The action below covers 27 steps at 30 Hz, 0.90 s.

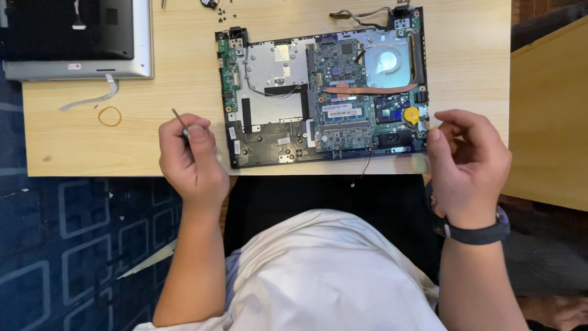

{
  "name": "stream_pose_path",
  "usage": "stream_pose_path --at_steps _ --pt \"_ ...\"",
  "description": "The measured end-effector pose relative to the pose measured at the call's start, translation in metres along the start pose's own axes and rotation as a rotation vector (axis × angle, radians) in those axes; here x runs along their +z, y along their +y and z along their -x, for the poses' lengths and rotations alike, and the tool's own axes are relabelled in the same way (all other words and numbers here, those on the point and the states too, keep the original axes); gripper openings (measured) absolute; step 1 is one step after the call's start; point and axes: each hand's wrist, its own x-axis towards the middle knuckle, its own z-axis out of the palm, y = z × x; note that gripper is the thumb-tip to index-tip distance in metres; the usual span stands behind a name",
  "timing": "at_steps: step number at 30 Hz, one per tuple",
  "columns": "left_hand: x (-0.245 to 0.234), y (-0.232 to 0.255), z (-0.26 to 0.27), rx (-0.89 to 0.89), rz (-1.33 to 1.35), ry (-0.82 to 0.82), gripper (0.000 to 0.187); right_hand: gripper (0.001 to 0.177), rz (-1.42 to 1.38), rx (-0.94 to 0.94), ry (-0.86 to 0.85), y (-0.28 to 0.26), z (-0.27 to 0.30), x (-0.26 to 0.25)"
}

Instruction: The person uses a screwdriver to remove screws from a disassembled laptop motherboard on a wooden table. They then use a toothbrush to clean the motherboard and continue removing screws from various components.

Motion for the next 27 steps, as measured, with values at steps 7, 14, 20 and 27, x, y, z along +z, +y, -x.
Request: stream_pose_path --at_steps 7,14,20,27 --pt "-0.008 -0.026 0.049 0.420 0.054 -0.021 0.025 0.004 0.076 -0.111 -0.130 0.000 0.076 0.052" --pt "-0.030 -0.019 0.032 0.476 0.080 -0.007 0.028 0.026 -0.018 0.422 -0.452 0.000 0.067 0.092" --pt "-0.039 0.010 0.024 0.435 0.073 -0.022 0.026 0.011 -0.566 0.275 -0.470 -0.047 0.063 0.089" --pt "-0.009 0.058 0.047 0.380 -0.132 -0.485 0.035 0.024 -0.733 0.145 -0.523 -0.061 0.048 0.069"
